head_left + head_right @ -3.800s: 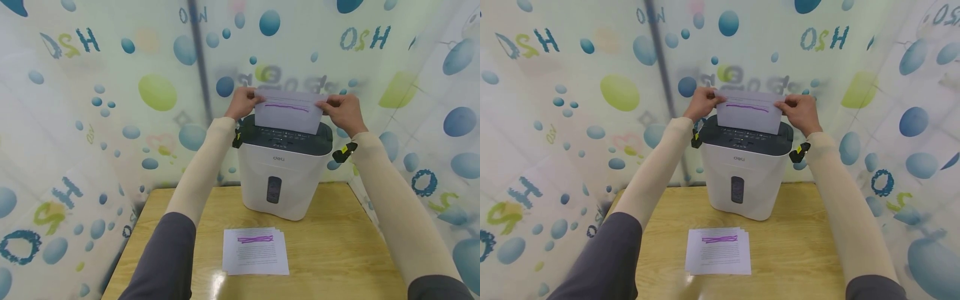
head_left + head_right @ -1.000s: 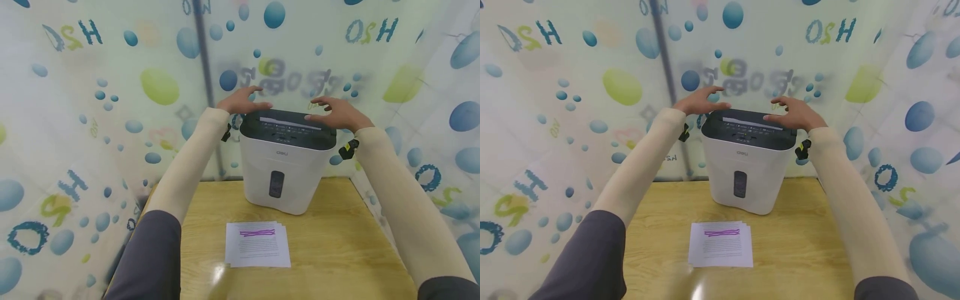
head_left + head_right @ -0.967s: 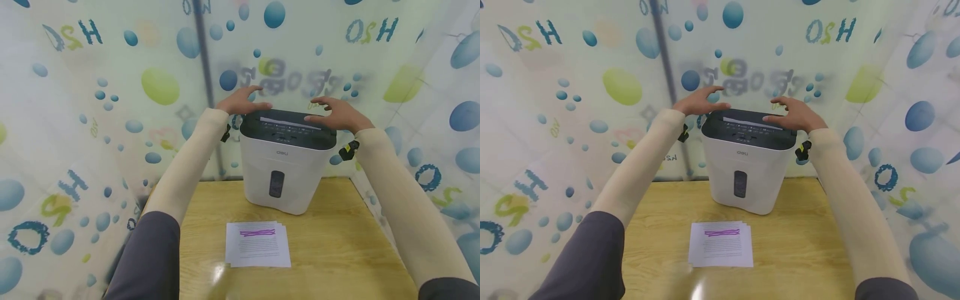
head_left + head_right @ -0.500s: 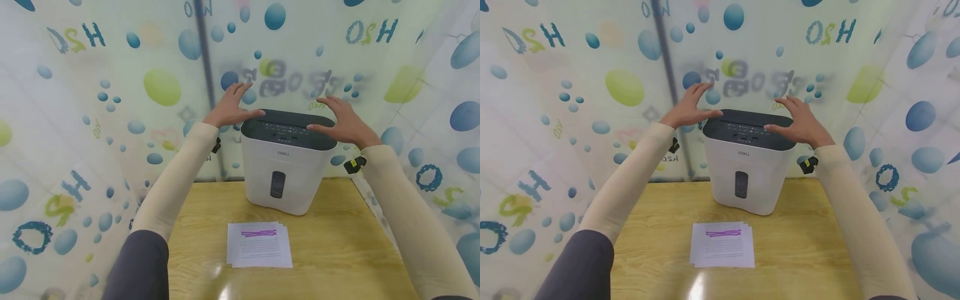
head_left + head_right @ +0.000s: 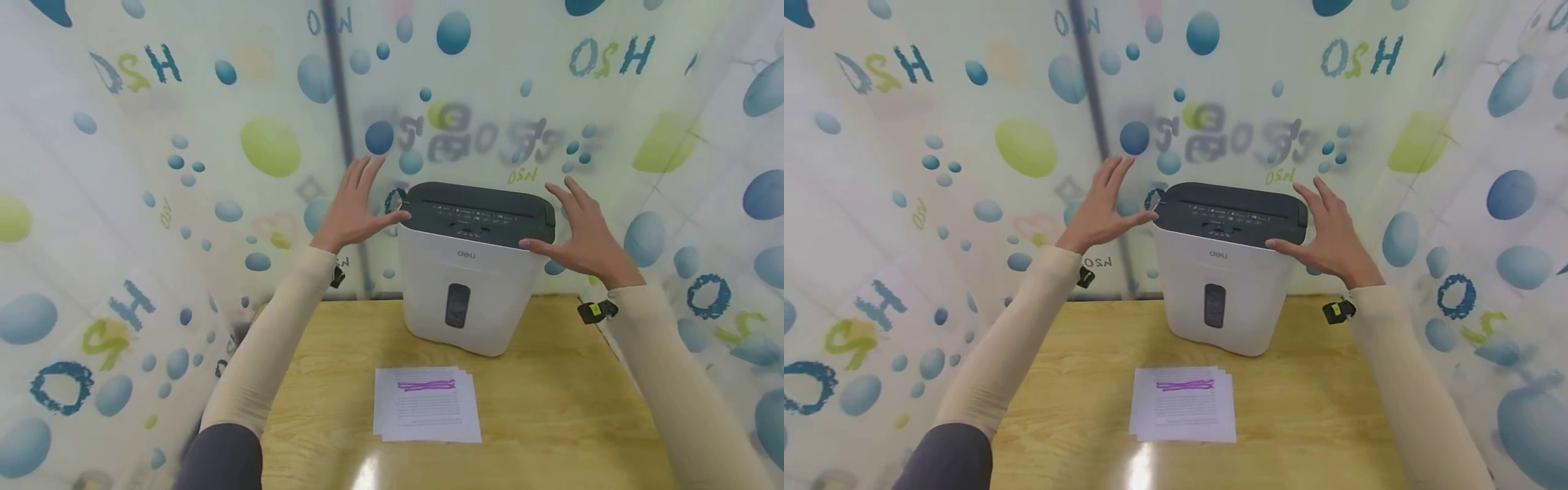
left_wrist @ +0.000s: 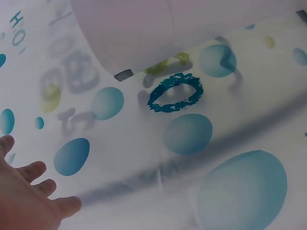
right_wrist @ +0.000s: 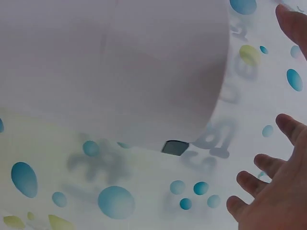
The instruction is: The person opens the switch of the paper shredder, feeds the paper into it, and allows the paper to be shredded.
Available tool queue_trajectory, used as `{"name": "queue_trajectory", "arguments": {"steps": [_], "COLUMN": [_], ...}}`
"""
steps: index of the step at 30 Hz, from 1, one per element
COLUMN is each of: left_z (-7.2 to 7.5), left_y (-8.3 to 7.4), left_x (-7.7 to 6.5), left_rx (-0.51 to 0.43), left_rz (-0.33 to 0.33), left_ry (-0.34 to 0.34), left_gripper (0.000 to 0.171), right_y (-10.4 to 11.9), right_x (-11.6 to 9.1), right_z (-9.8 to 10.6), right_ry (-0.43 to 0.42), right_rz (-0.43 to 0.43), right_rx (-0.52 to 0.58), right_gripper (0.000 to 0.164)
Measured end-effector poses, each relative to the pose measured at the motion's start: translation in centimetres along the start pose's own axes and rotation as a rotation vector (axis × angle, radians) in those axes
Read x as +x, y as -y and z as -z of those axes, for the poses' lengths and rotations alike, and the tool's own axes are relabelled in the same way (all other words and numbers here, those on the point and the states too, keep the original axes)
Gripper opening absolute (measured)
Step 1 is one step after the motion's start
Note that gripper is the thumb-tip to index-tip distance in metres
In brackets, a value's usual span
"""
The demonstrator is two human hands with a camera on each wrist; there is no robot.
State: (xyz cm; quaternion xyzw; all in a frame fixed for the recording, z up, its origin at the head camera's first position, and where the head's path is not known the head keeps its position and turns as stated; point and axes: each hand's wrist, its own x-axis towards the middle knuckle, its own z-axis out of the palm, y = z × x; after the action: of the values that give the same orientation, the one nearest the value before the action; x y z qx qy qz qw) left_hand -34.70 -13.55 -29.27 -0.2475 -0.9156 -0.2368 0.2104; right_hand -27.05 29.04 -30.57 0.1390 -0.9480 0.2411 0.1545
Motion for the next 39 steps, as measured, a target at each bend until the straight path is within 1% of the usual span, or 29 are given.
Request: {"name": "queue_trajectory", "arguments": {"steps": [4, 8, 13, 15, 20, 24, 29, 34, 39], "left_z": [-1.0, -2.0, -3.3, -3.8, -5.1, -6.7, -8.4, -9.7, -11.2], "left_y": [0.8, 1.7, 2.3, 2.4, 2.9, 3.6, 4.5, 4.7, 4.7], "left_x": [-2.2, -4.4, -6.9, -7.8, -10.0, -11.8, -13.9, -15.7, -17.7], "left_rx": [0.001, -0.013, -0.063, -0.084, -0.099, -0.111, -0.158, -0.169, -0.16], "left_rz": [0.0, 0.002, 0.047, 0.067, 0.102, 0.125, 0.146, 0.169, 0.181], "left_ry": [-0.032, -0.058, -0.055, -0.046, -0.019, -0.004, 0.036, 0.065, 0.078], "left_gripper": [0.111, 0.11, 0.11, 0.109, 0.109, 0.11, 0.113, 0.113, 0.112], "right_y": [-1.1, -2.0, -2.7, -2.9, -3.4, -3.6, -3.6, -3.6, -3.6], "right_x": [-1.6, -2.9, -4.0, -4.5, -5.8, -7.0, -8.1, -9.0, -10.1], "right_z": [-1.1, -2.2, -3.4, -3.9, -5.5, -7.1, -8.8, -10.5, -12.9], "right_ry": [-0.049, -0.077, -0.091, -0.102, -0.127, -0.123, -0.118, -0.108, -0.082], "right_rz": [-0.012, -0.017, -0.04, -0.05, -0.066, -0.073, -0.089, -0.108, -0.123], "right_rx": [0.031, 0.047, 0.066, 0.088, 0.138, 0.145, 0.167, 0.18, 0.181], "right_gripper": [0.109, 0.113, 0.115, 0.116, 0.12, 0.123, 0.125, 0.126, 0.129]}}
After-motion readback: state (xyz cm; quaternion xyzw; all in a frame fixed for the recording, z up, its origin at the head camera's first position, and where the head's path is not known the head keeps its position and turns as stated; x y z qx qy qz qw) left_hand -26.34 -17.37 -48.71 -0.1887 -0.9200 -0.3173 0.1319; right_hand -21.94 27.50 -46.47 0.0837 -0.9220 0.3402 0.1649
